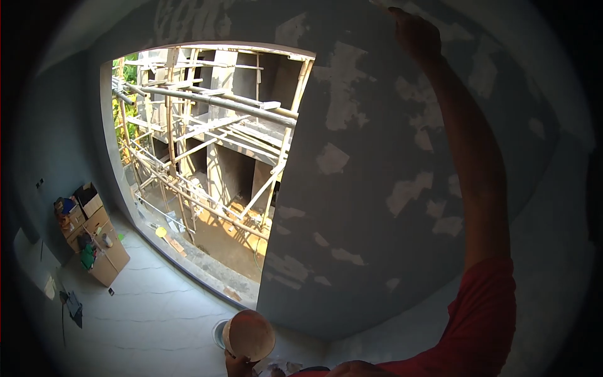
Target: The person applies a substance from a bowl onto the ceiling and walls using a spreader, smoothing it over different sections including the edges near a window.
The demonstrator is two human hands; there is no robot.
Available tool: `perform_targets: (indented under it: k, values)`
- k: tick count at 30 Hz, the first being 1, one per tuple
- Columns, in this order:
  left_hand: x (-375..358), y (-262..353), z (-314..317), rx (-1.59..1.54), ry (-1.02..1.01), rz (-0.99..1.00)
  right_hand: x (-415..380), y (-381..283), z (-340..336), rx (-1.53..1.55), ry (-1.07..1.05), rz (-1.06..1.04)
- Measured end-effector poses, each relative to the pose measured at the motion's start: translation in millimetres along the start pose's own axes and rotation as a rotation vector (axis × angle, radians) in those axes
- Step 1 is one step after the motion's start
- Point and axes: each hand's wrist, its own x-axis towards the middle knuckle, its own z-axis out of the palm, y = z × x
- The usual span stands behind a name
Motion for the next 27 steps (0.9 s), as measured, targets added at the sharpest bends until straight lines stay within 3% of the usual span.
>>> perform_targets:
  k: [5,7,14,17,19,21,23,27]
  values:
    - [20,8,5,-0.076,0.03,-0.036,23,-5,14,-0.133,-0.113,0.037]
    - [30,8,9,-0.038,0.022,-0.021,21,-5,34,-0.346,-0.297,-0.081]
    - [41,3,-3,0.097,-0.005,0.013,-72,-60,10,-0.241,-0.222,-0.306]
    - [39,2,-6,0.081,-0.021,0.055,-60,-50,-3,-0.182,-0.329,-0.198]
    - [40,-1,-14,0.172,-0.028,0.066,-32,-20,5,-0.011,-0.127,-0.014]
    - [45,-6,-26,0.265,-0.028,0.078,2,1,14,-0.065,-0.125,0.118]
    - [51,-14,-33,0.006,0.013,-0.067,29,6,19,0.053,-0.036,0.247]
    - [48,-12,-29,0.059,0.091,-0.121,46,-2,20,-0.048,-0.105,0.122]
